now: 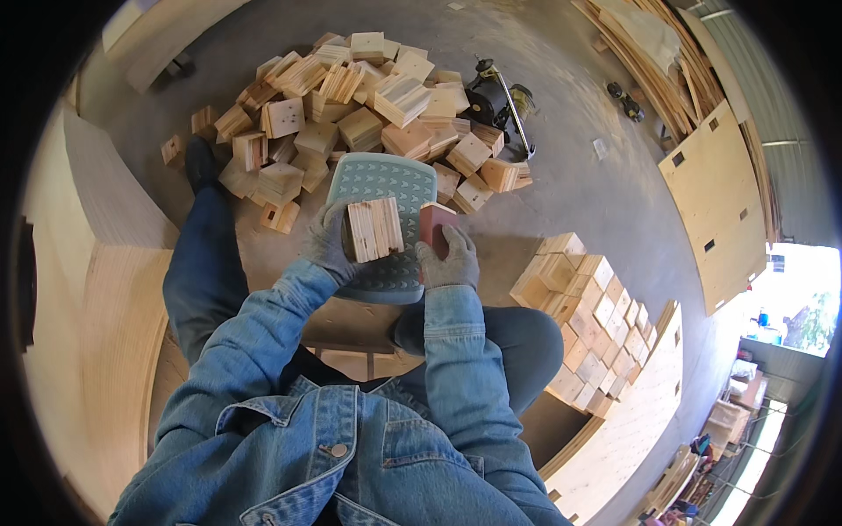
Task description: The person sits and sands small wooden blocks one at a time using a sanding block, then places the finished pieces into a nearby pile. The process is repeated continuously with each block.
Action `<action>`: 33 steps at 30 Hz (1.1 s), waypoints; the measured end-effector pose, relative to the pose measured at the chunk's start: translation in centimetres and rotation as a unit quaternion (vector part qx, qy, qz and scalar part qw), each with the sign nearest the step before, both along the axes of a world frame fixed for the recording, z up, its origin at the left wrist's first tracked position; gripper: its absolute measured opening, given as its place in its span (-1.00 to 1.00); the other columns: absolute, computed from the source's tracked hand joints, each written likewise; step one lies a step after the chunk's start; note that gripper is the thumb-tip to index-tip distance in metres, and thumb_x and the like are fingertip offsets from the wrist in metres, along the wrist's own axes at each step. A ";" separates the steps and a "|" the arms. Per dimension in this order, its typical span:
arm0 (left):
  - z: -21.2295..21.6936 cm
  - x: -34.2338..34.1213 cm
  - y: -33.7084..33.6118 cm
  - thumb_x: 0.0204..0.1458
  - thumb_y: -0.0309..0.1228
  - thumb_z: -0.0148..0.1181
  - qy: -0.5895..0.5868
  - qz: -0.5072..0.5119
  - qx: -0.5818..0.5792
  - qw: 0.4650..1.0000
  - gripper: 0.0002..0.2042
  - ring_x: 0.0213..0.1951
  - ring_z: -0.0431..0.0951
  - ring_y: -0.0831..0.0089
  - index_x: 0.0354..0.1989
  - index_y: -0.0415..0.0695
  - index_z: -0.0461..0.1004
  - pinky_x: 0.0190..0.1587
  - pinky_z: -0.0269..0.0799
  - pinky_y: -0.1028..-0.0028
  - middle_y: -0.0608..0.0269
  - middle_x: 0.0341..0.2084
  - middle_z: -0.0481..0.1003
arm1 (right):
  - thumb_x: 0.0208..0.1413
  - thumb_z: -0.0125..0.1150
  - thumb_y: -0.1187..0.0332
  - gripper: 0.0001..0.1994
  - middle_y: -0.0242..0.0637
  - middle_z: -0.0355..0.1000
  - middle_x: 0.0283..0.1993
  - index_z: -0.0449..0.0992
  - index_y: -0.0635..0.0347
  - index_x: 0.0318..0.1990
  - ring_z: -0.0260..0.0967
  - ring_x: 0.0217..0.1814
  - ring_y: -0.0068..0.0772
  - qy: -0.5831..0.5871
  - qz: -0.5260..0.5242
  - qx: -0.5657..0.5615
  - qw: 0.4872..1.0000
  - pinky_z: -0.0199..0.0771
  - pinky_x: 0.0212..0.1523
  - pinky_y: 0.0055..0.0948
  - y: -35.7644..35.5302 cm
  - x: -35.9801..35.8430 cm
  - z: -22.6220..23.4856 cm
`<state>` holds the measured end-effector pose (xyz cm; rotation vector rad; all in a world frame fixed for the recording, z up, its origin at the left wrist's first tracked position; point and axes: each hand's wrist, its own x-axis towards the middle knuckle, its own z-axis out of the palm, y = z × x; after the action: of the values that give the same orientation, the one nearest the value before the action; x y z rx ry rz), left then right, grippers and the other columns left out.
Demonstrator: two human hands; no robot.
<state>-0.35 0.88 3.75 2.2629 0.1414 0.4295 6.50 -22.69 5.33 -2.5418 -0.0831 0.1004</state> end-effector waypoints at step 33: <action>0.2 -6.2 7.8 -0.47 -0.44 0.65 0.004 0.019 -0.296 0.955 -0.30 -0.09 0.66 0.33 0.03 -0.17 0.53 -0.03 0.63 0.36 0.20 -0.11 0.63 | 0.12 0.28 0.20 -0.75 0.00 0.57 -0.06 0.52 0.05 -0.10 0.55 0.00 0.16 -0.033 0.136 0.136 0.981 0.54 0.05 -0.04 4.1 -3.1 1.4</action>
<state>-6.55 8.68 3.99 1.6729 0.2779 0.3420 3.43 -18.62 6.77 -2.2482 -0.4424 0.1034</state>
